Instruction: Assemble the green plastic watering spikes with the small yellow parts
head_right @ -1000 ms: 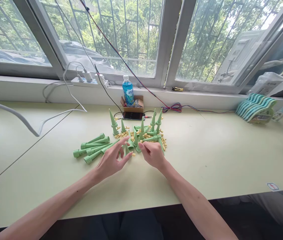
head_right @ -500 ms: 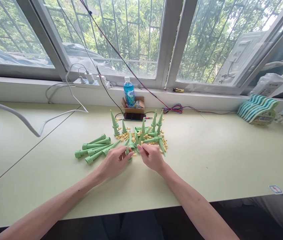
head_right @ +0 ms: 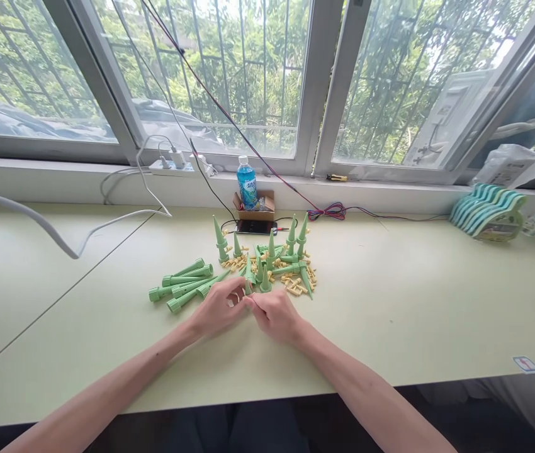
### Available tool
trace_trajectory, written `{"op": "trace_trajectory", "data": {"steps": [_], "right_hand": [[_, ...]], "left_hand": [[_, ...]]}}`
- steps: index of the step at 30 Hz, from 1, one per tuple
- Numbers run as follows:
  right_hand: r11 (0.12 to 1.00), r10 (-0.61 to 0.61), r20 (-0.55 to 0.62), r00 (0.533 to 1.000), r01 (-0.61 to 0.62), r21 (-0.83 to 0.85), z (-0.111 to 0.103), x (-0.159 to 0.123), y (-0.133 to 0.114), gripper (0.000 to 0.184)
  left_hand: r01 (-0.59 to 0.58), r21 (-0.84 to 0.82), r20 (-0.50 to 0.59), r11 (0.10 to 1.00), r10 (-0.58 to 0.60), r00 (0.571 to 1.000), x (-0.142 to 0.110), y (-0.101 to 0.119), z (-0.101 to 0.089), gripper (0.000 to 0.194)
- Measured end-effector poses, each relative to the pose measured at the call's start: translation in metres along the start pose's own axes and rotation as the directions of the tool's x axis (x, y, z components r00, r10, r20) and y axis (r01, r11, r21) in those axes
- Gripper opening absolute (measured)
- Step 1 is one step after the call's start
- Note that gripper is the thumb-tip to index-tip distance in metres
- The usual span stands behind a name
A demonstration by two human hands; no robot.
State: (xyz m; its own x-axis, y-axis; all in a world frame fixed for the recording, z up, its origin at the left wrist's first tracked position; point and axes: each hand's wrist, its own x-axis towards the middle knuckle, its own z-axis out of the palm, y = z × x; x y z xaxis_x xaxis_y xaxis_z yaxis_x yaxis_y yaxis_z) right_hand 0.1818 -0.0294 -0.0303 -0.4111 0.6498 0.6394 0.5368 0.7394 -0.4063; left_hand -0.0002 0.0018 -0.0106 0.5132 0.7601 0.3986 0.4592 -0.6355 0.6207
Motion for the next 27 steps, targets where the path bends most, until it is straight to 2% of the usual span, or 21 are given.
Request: {"op": "trace_trajectory", "data": {"steps": [7, 12, 17, 22, 27], "right_hand": [[0.990, -0.136, 0.086, 0.987, 0.139, -0.029, 0.013, -0.005, -0.007, 0.054], [0.958, -0.263, 0.169, 0.950, 0.279, -0.072, 0.021, -0.010, -0.013, 0.060], [0.923, -0.341, 0.205, 0.917, 0.368, -0.112, 0.026, -0.012, -0.017, 0.063], [0.878, -0.429, 0.323, 0.844, 0.474, -0.072, 0.031, -0.008, -0.024, 0.060], [0.812, -0.520, 0.427, 0.740, 0.584, -0.023, 0.050, 0.004, -0.032, 0.066]], "left_hand": [[-0.035, 0.031, -0.003, 0.999, 0.035, 0.999, 0.001, -0.007, -0.002, 0.023], [-0.064, 0.034, -0.047, 0.997, 0.065, 0.997, 0.003, -0.010, -0.004, 0.030], [-0.117, 0.028, -0.053, 0.993, 0.118, 0.992, 0.004, -0.008, -0.006, 0.032], [-0.118, 0.038, -0.085, 0.992, 0.121, 0.989, 0.004, -0.003, -0.006, 0.038], [-0.116, 0.062, -0.177, 0.991, 0.125, 0.976, 0.005, 0.000, -0.007, 0.036]]}}
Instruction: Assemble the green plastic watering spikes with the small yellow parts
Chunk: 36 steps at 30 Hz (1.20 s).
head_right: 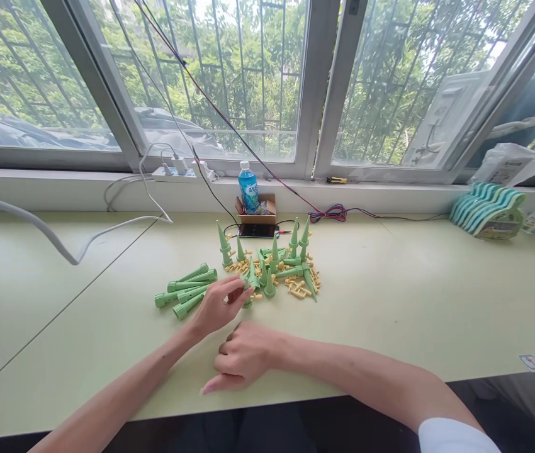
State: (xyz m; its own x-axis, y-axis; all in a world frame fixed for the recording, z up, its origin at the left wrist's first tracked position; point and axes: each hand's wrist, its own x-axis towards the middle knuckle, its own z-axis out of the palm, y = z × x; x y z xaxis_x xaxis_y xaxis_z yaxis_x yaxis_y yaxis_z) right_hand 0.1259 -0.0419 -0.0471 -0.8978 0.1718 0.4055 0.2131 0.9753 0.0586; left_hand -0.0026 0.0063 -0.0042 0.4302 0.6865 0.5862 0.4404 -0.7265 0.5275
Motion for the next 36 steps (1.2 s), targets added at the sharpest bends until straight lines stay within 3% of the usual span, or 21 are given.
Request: {"op": "trace_trajectory", "data": {"steps": [6, 18, 22, 28, 32, 36], "right_hand": [[0.999, 0.041, 0.031, 0.999, -0.041, 0.012, 0.008, 0.022, 0.002, 0.066], [0.986, 0.153, 0.059, 0.987, -0.156, 0.051, 0.002, 0.021, -0.002, 0.062], [0.970, 0.219, 0.098, 0.971, -0.228, 0.087, -0.006, 0.022, -0.004, 0.057], [0.961, 0.238, 0.081, 0.968, -0.247, 0.122, -0.008, 0.024, -0.003, 0.056], [0.964, 0.234, 0.038, 0.972, -0.237, 0.121, -0.004, 0.022, -0.002, 0.056], [0.965, 0.234, 0.031, 0.972, -0.236, 0.118, -0.003, 0.022, -0.001, 0.055]], "left_hand": [[0.019, 0.030, -0.065, 0.999, -0.017, 0.998, -0.002, -0.001, 0.000, 0.036], [0.060, 0.044, -0.045, 0.997, -0.058, 0.997, -0.001, 0.005, -0.008, 0.030], [0.099, 0.084, 0.050, 0.991, -0.104, 0.993, 0.009, 0.002, -0.029, 0.027], [0.150, 0.173, 0.128, 0.973, -0.173, 0.977, 0.033, 0.001, -0.081, 0.024], [0.192, 0.262, 0.049, 0.946, -0.212, 0.976, 0.048, -0.015, -0.102, 0.023], [0.217, 0.337, 0.017, 0.916, -0.236, 0.972, 0.053, -0.042, -0.102, 0.026]]}}
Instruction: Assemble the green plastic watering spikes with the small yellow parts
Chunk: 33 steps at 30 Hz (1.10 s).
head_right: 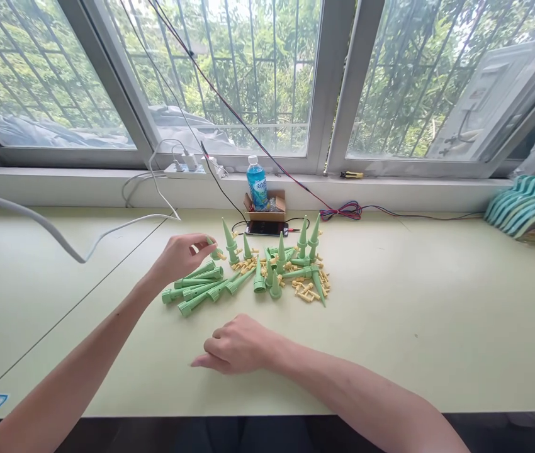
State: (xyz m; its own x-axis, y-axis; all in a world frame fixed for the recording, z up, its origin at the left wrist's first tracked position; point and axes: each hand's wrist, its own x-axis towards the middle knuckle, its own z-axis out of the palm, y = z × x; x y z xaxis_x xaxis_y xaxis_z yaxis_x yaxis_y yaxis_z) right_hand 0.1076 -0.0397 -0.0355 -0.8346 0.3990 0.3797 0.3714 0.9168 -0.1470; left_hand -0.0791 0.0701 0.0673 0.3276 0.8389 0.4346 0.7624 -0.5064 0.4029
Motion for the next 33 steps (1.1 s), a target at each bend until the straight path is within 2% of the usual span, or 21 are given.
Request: {"op": "trace_trajectory", "data": {"steps": [4, 8, 13, 26, 33], "right_hand": [[1.000, 0.002, 0.011, 1.000, -0.002, -0.002, 0.000, 0.000, 0.001, 0.054], [1.000, 0.006, 0.006, 1.000, -0.006, -0.020, 0.000, 0.000, 0.001, 0.055], [0.999, 0.014, 0.007, 1.000, -0.014, -0.031, 0.001, 0.000, 0.001, 0.055], [0.999, 0.039, 0.021, 0.999, -0.039, -0.014, -0.003, 0.001, 0.000, 0.053], [0.999, 0.031, 0.017, 0.999, -0.031, -0.015, -0.003, 0.001, 0.000, 0.053]], "left_hand": [[0.001, 0.046, 0.037, 0.999, -0.003, 0.999, 0.000, -0.014, 0.014, 0.027], [-0.023, 0.064, 0.060, 0.998, 0.019, 0.998, -0.001, -0.017, 0.023, 0.030], [0.015, 0.105, 0.080, 0.994, -0.024, 0.996, 0.001, -0.019, 0.030, 0.031], [0.133, -0.018, 0.098, 0.991, -0.130, 0.987, 0.000, -0.025, 0.036, 0.035], [0.137, -0.015, 0.071, 0.991, -0.135, 0.988, -0.002, -0.023, 0.036, 0.033]]}}
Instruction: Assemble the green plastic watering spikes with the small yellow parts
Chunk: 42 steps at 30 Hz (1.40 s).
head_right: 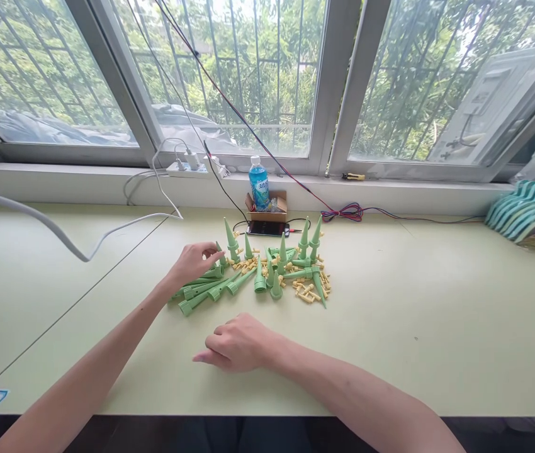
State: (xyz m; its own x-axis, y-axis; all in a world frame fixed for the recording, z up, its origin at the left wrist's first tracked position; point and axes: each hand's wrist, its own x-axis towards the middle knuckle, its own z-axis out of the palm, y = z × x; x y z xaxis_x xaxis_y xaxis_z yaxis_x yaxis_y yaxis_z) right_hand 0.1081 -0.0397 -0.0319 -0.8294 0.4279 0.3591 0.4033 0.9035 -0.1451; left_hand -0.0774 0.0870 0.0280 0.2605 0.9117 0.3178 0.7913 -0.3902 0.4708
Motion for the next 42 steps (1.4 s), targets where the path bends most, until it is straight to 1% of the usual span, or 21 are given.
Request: {"op": "trace_trajectory", "data": {"steps": [4, 7, 9, 11, 12, 13, 14, 16, 17, 19, 21, 22, 24, 32, 36, 42], "right_hand": [[1.000, 0.005, -0.007, 1.000, -0.005, -0.001, 0.001, 0.000, 0.000, 0.053], [1.000, 0.014, -0.004, 1.000, -0.014, 0.000, 0.000, 0.000, -0.001, 0.052], [1.000, 0.015, 0.005, 1.000, -0.015, 0.003, 0.000, 0.000, -0.001, 0.052], [1.000, 0.011, 0.014, 1.000, -0.012, 0.010, -0.001, 0.000, -0.001, 0.053], [1.000, 0.010, 0.020, 1.000, -0.010, 0.014, -0.002, 0.000, 0.000, 0.053], [1.000, 0.010, 0.026, 1.000, -0.011, 0.017, -0.003, 0.000, 0.000, 0.054], [1.000, 0.013, 0.033, 0.999, -0.014, 0.019, -0.003, 0.000, 0.000, 0.054], [1.000, 0.024, 0.045, 0.999, -0.025, 0.019, -0.004, -0.001, 0.000, 0.053], [0.999, 0.028, 0.049, 0.998, -0.029, 0.017, -0.005, -0.001, 0.000, 0.053], [0.999, 0.031, 0.051, 0.998, -0.031, 0.013, -0.005, -0.001, 0.001, 0.052], [1.000, 0.029, 0.049, 0.998, -0.029, 0.009, -0.005, -0.001, 0.001, 0.051], [1.000, 0.028, 0.046, 0.999, -0.029, 0.009, -0.005, -0.001, 0.002, 0.051], [1.000, 0.030, 0.038, 0.999, -0.030, 0.007, -0.004, -0.001, 0.002, 0.051], [0.999, 0.035, 0.012, 0.999, -0.035, 0.003, 0.000, -0.003, 0.005, 0.052], [0.999, 0.039, 0.016, 0.999, -0.039, 0.002, -0.002, -0.004, 0.006, 0.053], [0.999, 0.050, 0.010, 0.999, -0.050, -0.004, -0.001, -0.003, 0.007, 0.052]], "left_hand": [[0.014, -0.007, -0.034, 1.000, -0.014, 0.999, -0.002, -0.002, -0.004, 0.028], [0.025, -0.017, -0.078, 1.000, -0.026, 0.997, -0.006, 0.002, -0.009, 0.024], [0.024, -0.027, -0.181, 0.999, -0.029, 0.983, -0.010, 0.010, -0.011, 0.022], [-0.002, -0.046, -0.335, 0.999, -0.013, 0.942, -0.016, 0.022, -0.011, 0.020], [-0.028, -0.049, -0.375, 0.998, 0.007, 0.927, -0.019, 0.028, -0.010, 0.018], [-0.071, -0.040, -0.370, 0.997, 0.051, 0.928, -0.022, 0.035, -0.006, 0.017], [-0.123, -0.027, -0.329, 0.992, 0.107, 0.938, -0.024, 0.041, -0.002, 0.017], [-0.224, -0.002, -0.204, 0.975, 0.219, 0.954, -0.027, 0.050, 0.010, 0.015], [-0.242, 0.018, -0.143, 0.970, 0.242, 0.960, -0.028, 0.053, 0.017, 0.012], [-0.219, 0.081, -0.052, 0.972, 0.224, 0.973, -0.029, 0.057, 0.031, 0.012], [-0.216, 0.166, 0.030, 0.962, 0.214, 0.976, -0.030, 0.058, 0.041, 0.017], [-0.219, 0.199, 0.069, 0.955, 0.209, 0.975, -0.032, 0.058, 0.044, 0.018], [-0.218, 0.227, 0.113, 0.949, 0.196, 0.974, -0.034, 0.059, 0.048, 0.017], [-0.138, 0.298, 0.151, 0.945, 0.096, 0.984, -0.042, 0.067, 0.048, 0.006], [-0.120, 0.300, 0.163, 0.946, 0.073, 0.984, -0.044, 0.070, 0.049, 0.010], [-0.098, 0.299, 0.125, 0.949, 0.063, 0.990, -0.046, 0.068, 0.050, 0.012]]}}
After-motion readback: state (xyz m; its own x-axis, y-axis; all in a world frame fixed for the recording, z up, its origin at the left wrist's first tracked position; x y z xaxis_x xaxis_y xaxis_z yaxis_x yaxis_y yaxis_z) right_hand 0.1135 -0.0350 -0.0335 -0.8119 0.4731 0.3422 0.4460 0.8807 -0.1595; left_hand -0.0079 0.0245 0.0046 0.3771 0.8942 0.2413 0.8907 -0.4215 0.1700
